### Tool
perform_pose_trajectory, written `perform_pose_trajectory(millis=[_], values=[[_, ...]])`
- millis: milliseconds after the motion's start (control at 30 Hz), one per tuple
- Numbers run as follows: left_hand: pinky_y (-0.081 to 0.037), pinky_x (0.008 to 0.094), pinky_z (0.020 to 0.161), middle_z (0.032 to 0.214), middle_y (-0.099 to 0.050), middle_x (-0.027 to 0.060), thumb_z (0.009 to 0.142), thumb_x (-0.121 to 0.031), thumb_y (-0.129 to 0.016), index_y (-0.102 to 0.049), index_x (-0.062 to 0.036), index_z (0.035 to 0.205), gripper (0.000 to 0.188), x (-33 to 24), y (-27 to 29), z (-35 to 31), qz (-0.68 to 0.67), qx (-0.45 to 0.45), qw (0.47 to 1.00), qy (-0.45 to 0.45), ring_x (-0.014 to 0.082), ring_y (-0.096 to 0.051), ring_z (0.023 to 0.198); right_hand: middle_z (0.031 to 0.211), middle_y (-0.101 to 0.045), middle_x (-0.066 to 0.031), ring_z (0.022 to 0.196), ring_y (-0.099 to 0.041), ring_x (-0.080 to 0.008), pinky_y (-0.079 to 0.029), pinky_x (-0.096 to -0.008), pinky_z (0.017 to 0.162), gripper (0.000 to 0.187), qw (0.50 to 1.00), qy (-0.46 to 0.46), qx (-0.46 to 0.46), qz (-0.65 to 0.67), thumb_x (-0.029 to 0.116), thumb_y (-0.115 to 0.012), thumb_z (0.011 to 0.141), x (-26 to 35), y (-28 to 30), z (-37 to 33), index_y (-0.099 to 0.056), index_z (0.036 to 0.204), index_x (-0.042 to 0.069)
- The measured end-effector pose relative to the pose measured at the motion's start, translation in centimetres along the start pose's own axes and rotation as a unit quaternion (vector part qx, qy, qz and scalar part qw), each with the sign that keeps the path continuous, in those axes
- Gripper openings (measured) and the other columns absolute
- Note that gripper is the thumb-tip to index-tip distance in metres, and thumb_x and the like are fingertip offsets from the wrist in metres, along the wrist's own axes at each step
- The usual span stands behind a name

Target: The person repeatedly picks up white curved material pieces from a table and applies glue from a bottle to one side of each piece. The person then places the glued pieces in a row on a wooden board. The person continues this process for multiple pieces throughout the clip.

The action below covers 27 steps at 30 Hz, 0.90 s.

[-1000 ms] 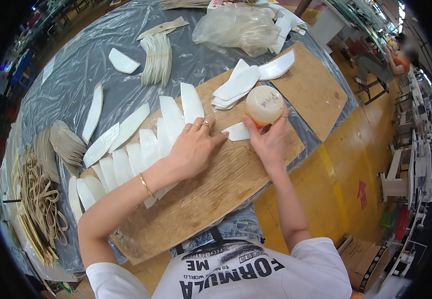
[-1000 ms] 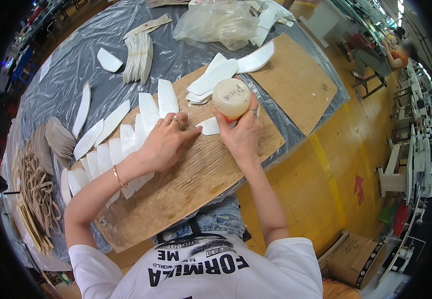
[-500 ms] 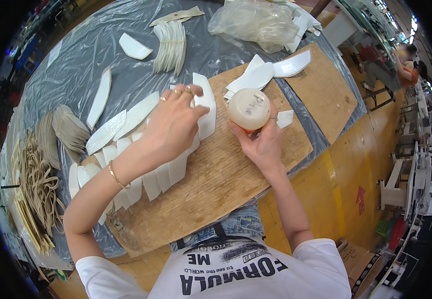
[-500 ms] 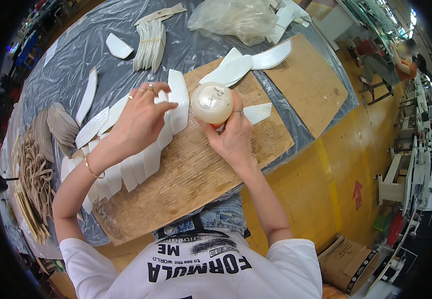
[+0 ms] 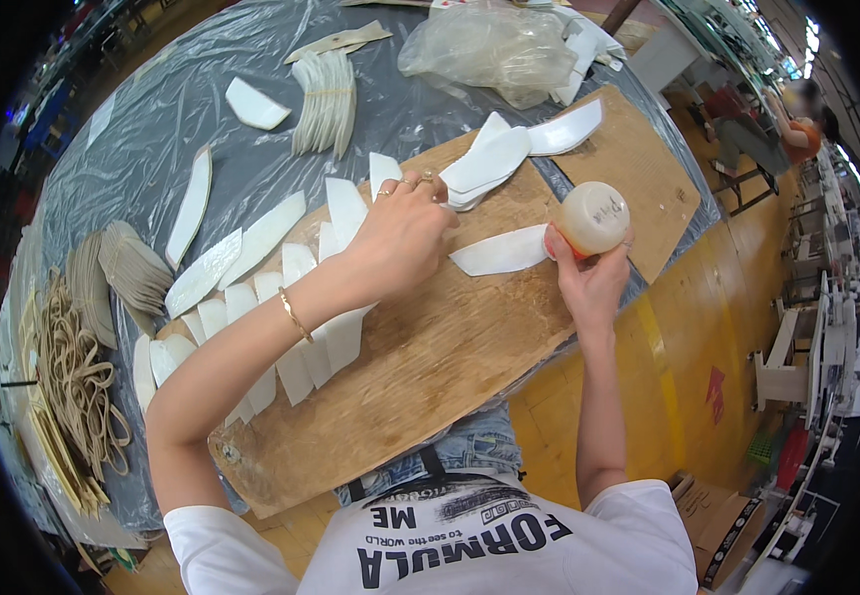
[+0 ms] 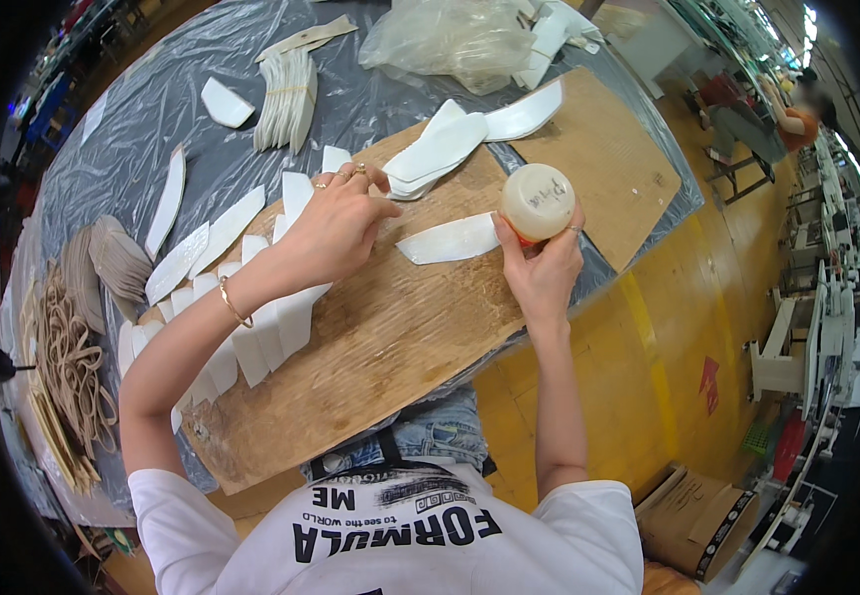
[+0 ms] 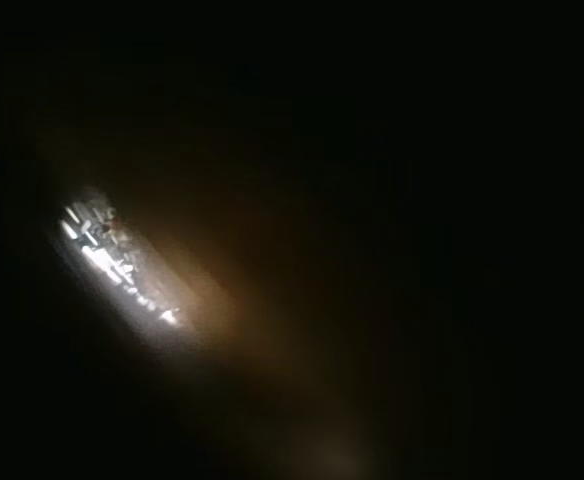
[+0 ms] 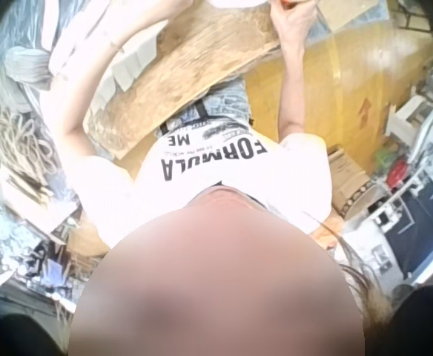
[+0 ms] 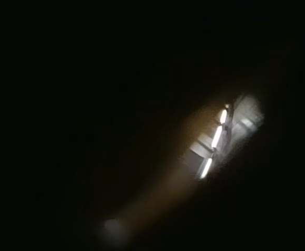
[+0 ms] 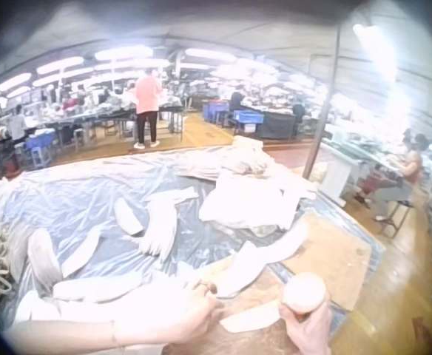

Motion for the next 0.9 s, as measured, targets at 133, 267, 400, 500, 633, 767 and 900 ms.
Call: perform_pose_trajectory(millis=[133,267,400,500,633,767,900], values=[[-0.04,0.0426,0.092,0.11,-0.057,0.0162,0.079,0.0,-0.054,-0.072,-0.0038,0.096,0.026,0.0,-1.3,1.7,-0.045,0.031,0.998,0.016,0.0324,-0.05,0.107,0.097,-0.066,-0.0176,0.077,-0.068,-0.026,-0.054,-0.0337,0.066,0.075,1.0,-0.023,-0.014,-0.008,0.027,-0.079,0.08,-0.7,-0.2,0.0,-0.035,0.133,-0.004],[-0.038,0.0494,0.101,0.118,-0.055,0.0217,0.08,-0.005,-0.058,-0.073,-0.0043,0.089,0.018,-0.6,-2.7,2.9,-0.043,0.09,0.994,0.034,0.0383,-0.048,0.115,0.098,-0.067,-0.0183,0.079,-0.069,-0.027,-0.056,-0.0362,0.066,0.08,1.0,-0.001,-0.01,0.016,0.027,-0.08,0.079,0.7,-0.6,-1.3,-0.031,0.135,-0.003],[-0.04,0.0504,0.1,0.12,-0.055,0.0231,0.078,-0.006,-0.061,-0.073,-0.0039,0.089,0.016,-0.4,-3.2,3.9,-0.036,0.115,0.992,0.034,0.0414,-0.05,0.114,0.105,-0.067,-0.0175,0.093,-0.069,-0.0259,-0.055,-0.0356,0.078,0.076,0.993,0.026,0.092,0.073,0.016,-0.083,0.075,2.6,-2.1,-3.9,-0.036,0.13,-0.005],[-0.042,0.0488,0.097,0.117,-0.057,0.0224,0.077,-0.006,-0.063,-0.073,-0.0041,0.089,0.016,0.3,-3.0,4.7,-0.052,0.141,0.988,0.031,0.0408,-0.052,0.112,0.107,-0.066,-0.019,0.098,-0.069,-0.0273,-0.055,-0.0379,0.08,0.08,0.986,0.1,0.095,0.095,0.015,-0.082,0.075,3.3,-3.6,-4.9,-0.031,0.134,-0.005],[-0.044,0.0456,0.093,0.109,-0.061,0.0207,0.079,-0.009,-0.062,-0.074,-0.0047,0.09,0.016,0.5,-2.9,4.9,-0.057,0.144,0.987,0.036,0.0375,-0.054,0.107,0.111,-0.062,-0.0221,0.093,-0.067,-0.0368,-0.054,-0.0439,0.081,0.081,0.991,0.064,0.091,0.075,0.016,-0.079,0.073,1.7,-1.9,-3.8,-0.031,0.137,0.001],[-0.045,0.0435,0.09,0.103,-0.062,0.0212,0.081,-0.013,-0.063,-0.074,-0.0042,0.087,0.016,-0.5,-3.6,5.1,-0.038,0.105,0.993,0.034,0.0365,-0.056,0.102,0.105,-0.065,-0.02,0.088,-0.068,-0.0306,-0.054,-0.041,0.076,0.078,0.999,-0.03,0.035,-0.022,0.02,-0.082,0.075,-0.9,2.7,-1.2,-0.037,0.134,0.0],[-0.048,0.0411,0.085,0.099,-0.063,0.0208,0.079,-0.017,-0.068,-0.074,-0.0029,0.088,0.018,-1.2,-3.7,5.8,-0.016,0.086,0.995,0.043,0.0354,-0.061,0.093,0.109,-0.065,-0.0153,0.092,-0.066,-0.0205,-0.054,-0.0314,0.076,0.064,0.993,-0.066,-0.102,0.002,0.014,-0.081,0.077,-2.7,5.3,-0.3,-0.045,0.127,-0.003]])
Point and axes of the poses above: each hand's wrist, its own z-axis towards the middle knuckle, its own y-axis out of the back of the hand, x = y × z, the point moved 2 cm from there along z, towards the middle knuckle
